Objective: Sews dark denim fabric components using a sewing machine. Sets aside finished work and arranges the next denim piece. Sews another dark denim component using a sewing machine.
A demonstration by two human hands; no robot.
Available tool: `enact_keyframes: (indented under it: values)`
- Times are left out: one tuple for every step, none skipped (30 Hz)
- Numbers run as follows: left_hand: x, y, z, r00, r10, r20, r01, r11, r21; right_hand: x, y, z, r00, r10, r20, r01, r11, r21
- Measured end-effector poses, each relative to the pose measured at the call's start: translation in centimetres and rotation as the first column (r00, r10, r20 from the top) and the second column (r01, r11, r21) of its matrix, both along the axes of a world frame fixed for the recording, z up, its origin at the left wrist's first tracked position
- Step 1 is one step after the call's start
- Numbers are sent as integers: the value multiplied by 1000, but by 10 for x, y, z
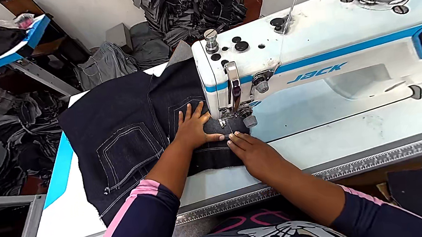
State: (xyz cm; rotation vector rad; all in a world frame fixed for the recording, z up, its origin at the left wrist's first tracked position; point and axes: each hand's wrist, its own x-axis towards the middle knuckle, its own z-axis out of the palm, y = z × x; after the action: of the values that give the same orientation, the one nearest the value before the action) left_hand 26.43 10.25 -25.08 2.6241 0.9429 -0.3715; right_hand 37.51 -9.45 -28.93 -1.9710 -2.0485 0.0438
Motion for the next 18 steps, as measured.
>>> enact_keyframes:
  values:
    - [3,5,1,1000,-1,-1,1,1000,-3,2,3,-1,1000,3,0,-3,1000,6]
    - [4,10,1,1000,-1,4,1,1000,-4,3,5,-1,1000,3,-5,-3,1000,16]
    - [6,14,1,1000,-1,16,1,1000,0,5,8,-4,1000,1,-15,0,999,39]
    - [8,18,1,1000,0,26,0,1000,2,6,10,-7,1000,-1,-29,3,998,62]
    - [9,21,1,999,4,35,-4,1000,3,8,12,-10,999,-3,-48,7,997,82]
    - [12,25,1,999,9,34,-9,1000,5,10,14,-13,998,-7,-65,13,995,95]
    - [14,29,1,999,12,30,-12,1000,16,11,15,-16,997,-13,-76,21,994,106]
    - [16,32,0,1000,19,24,-19,1000,22,12,16,-18,997,-18,-78,27,993,116]
    - [18,34,1,999,27,18,-28,999,31,13,16,-17,996,-24,-84,33,994,108]
    - [20,35,2,999,38,9,-38,999,36,13,16,-15,995,-29,-96,37,996,83]
    - [21,35,3,999,51,13,-52,998,36,13,16,-12,994,-36,-107,43,997,60]
    - [22,35,3,997,68,32,-69,997,38,13,16,-10,992,-44,-118,49,998,42]
    - [21,33,3,994,89,59,-92,995,44,14,17,-8,990,-53,-134,58,998,32]
    - [20,30,4,990,122,67,-125,991,51,13,17,-7,987,-68,-146,72,997,20]
    - [20,24,6,985,163,62,-167,983,68,13,17,-7,985,-86,-151,90,996,17]
    - [18,16,8,976,209,62,-215,972,97,13,18,-6,981,-108,-160,110,994,0]
    - [16,6,10,966,253,61,-259,958,123,13,18,-5,978,-127,-165,125,992,-22]
    - [13,-3,7,958,281,63,-287,947,145,13,19,-4,978,-139,-156,135,990,-38]
